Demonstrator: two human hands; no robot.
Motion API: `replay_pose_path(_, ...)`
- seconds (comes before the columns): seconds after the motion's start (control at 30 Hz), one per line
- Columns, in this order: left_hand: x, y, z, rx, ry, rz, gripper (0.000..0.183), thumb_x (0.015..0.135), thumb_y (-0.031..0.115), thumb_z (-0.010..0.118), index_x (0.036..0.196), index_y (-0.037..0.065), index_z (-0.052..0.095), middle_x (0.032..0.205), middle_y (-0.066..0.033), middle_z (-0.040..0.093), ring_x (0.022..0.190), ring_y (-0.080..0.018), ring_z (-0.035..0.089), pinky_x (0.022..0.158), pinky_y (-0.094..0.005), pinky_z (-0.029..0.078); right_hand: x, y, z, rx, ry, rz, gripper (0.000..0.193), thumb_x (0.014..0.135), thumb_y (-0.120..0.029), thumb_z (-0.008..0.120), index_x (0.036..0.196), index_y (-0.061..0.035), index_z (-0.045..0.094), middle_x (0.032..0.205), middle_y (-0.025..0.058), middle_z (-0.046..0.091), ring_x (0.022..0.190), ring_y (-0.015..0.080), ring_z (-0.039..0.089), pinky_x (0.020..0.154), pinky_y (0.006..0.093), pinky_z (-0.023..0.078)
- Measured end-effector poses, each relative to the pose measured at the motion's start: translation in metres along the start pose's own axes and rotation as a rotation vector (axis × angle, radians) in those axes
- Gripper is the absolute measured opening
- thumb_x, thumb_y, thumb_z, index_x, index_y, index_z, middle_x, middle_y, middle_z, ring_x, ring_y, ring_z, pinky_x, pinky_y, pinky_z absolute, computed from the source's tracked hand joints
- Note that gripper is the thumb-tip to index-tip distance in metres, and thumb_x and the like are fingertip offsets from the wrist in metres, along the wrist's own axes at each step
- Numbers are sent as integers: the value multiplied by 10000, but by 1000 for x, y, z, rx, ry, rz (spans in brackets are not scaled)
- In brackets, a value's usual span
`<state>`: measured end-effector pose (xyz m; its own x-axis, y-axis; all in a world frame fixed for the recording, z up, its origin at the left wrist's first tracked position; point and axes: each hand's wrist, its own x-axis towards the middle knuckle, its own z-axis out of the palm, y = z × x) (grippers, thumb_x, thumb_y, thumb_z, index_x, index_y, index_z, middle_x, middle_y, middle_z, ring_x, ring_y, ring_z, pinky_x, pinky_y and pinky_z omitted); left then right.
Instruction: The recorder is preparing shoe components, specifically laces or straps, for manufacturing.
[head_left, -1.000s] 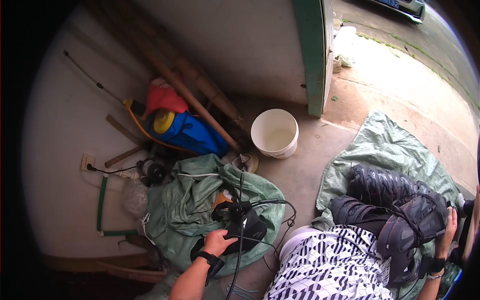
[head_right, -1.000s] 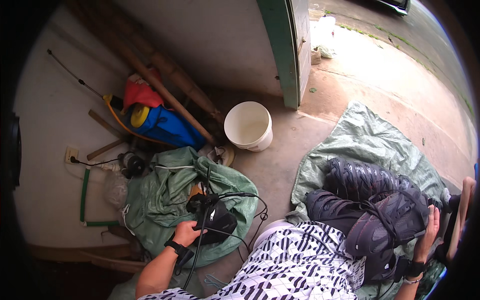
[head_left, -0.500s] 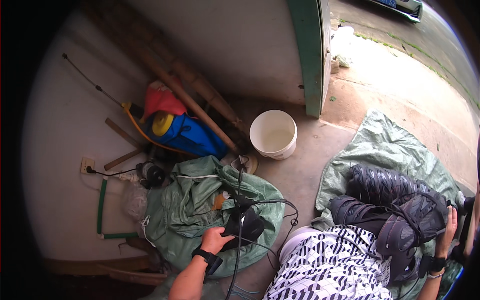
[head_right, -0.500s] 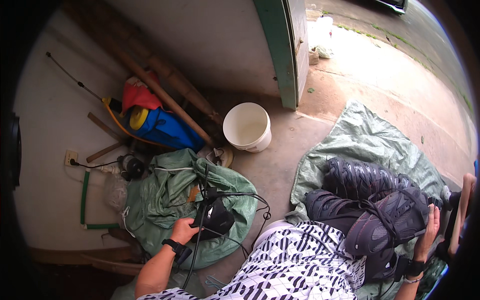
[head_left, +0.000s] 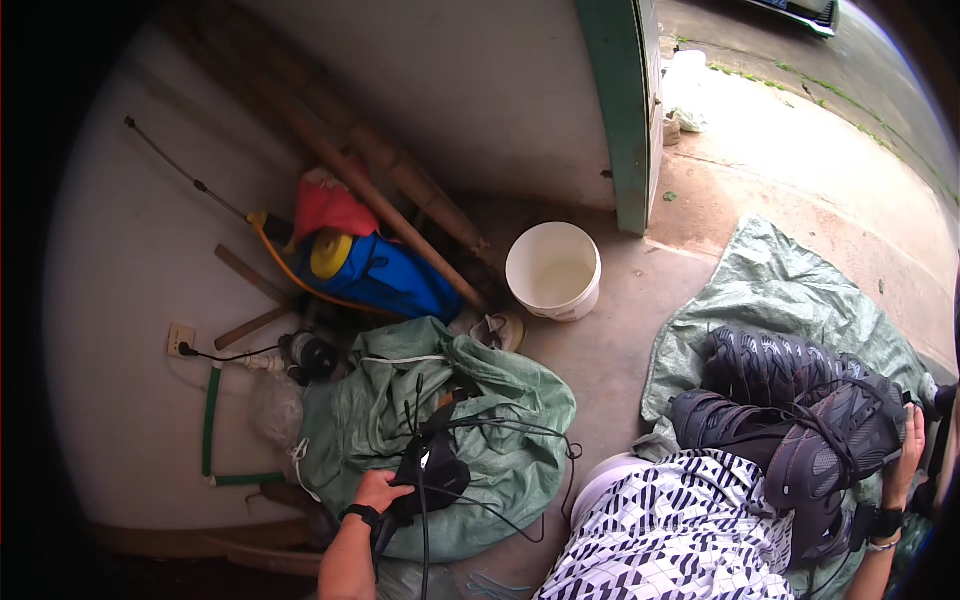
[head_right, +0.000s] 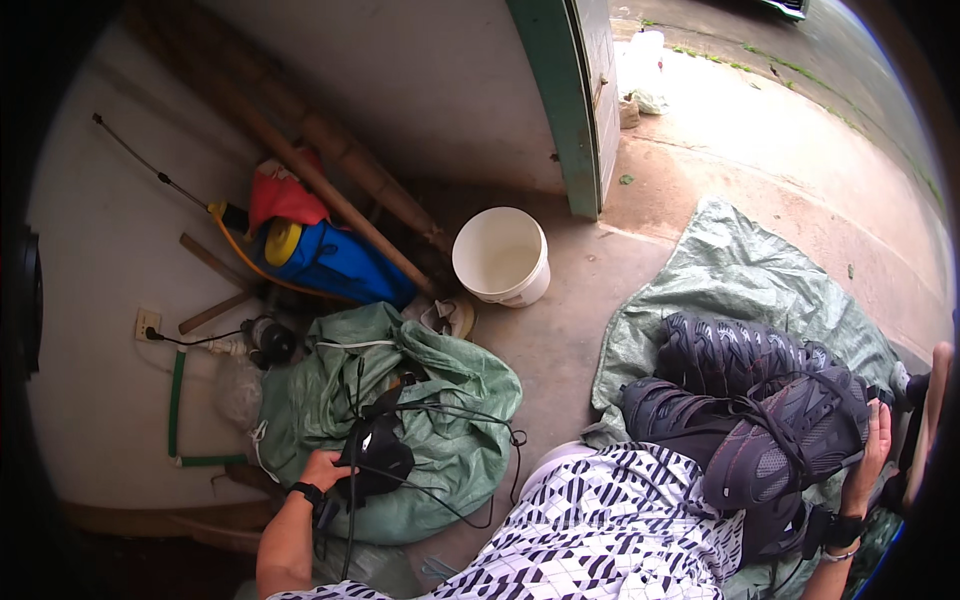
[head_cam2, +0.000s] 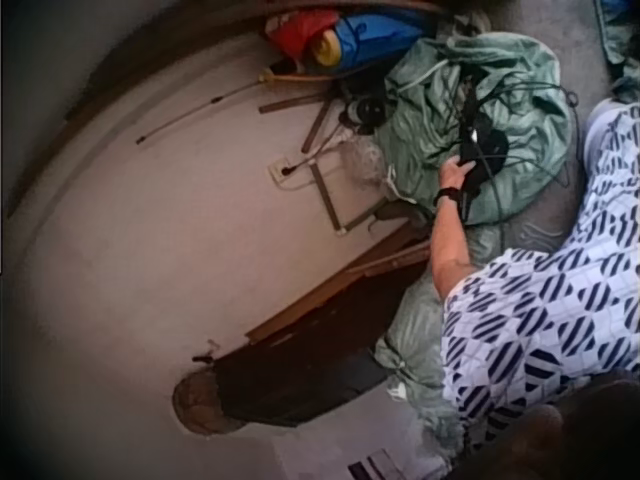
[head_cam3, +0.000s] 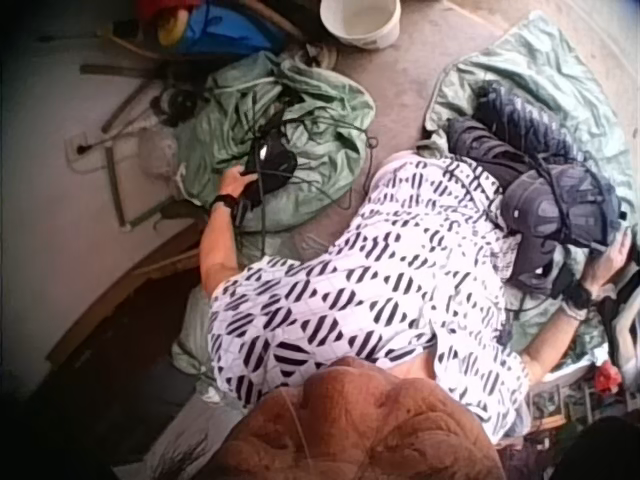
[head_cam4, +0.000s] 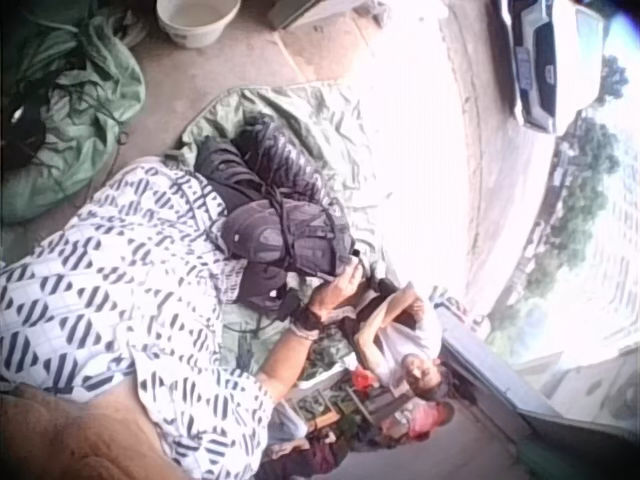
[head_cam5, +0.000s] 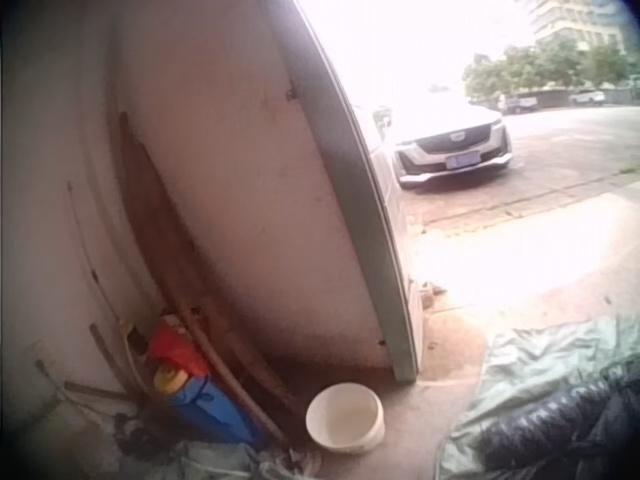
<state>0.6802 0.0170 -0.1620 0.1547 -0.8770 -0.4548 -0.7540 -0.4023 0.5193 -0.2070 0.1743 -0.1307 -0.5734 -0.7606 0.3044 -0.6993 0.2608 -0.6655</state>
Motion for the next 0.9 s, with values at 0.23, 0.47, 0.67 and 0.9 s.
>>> replay_pose_path(0.23, 11, -46, -18, 13, 5, -48, 298, 672, 187, 786, 867, -22, 698, 747, -78, 691, 652, -107, 617, 633, -284, 479, -4, -14, -6, -27, -15, 48, 417, 997, -172, 295, 1373, -47, 426, 1446, 128, 315, 1335, 208, 307, 1103, 311, 228)
replay_pose_path(0.47, 26, -53, -19, -127, -13, -119, 263, 686, 117, 778, 886, -36, 701, 797, -55, 698, 679, -98, 618, 653, -268, 491, -3, -17, -13, -114, -8, 4, 414, 996, -176, 305, 1366, -41, 433, 1435, 127, 336, 1326, 211, 323, 1096, 311, 245)
replay_pose_path(0.67, 43, -43, -20, -49, -9, -165, 265, 679, 130, 784, 875, -30, 703, 773, -51, 694, 659, -96, 615, 641, -269, 491, -2, -21, -16, 222, -14, 114, 410, 987, -174, 317, 1346, -34, 457, 1416, 130, 367, 1324, 216, 327, 1097, 322, 248)
replay_pose_path(0.9, 60, -44, -10, 8, 40, -140, 290, 651, 168, 790, 846, -27, 700, 736, -64, 690, 629, -111, 622, 613, -282, 493, -6, -27, -19, -312, -1, 10, 412, 994, -188, 304, 1332, -22, 470, 1402, 130, 381, 1317, 206, 333, 1088, 312, 258)
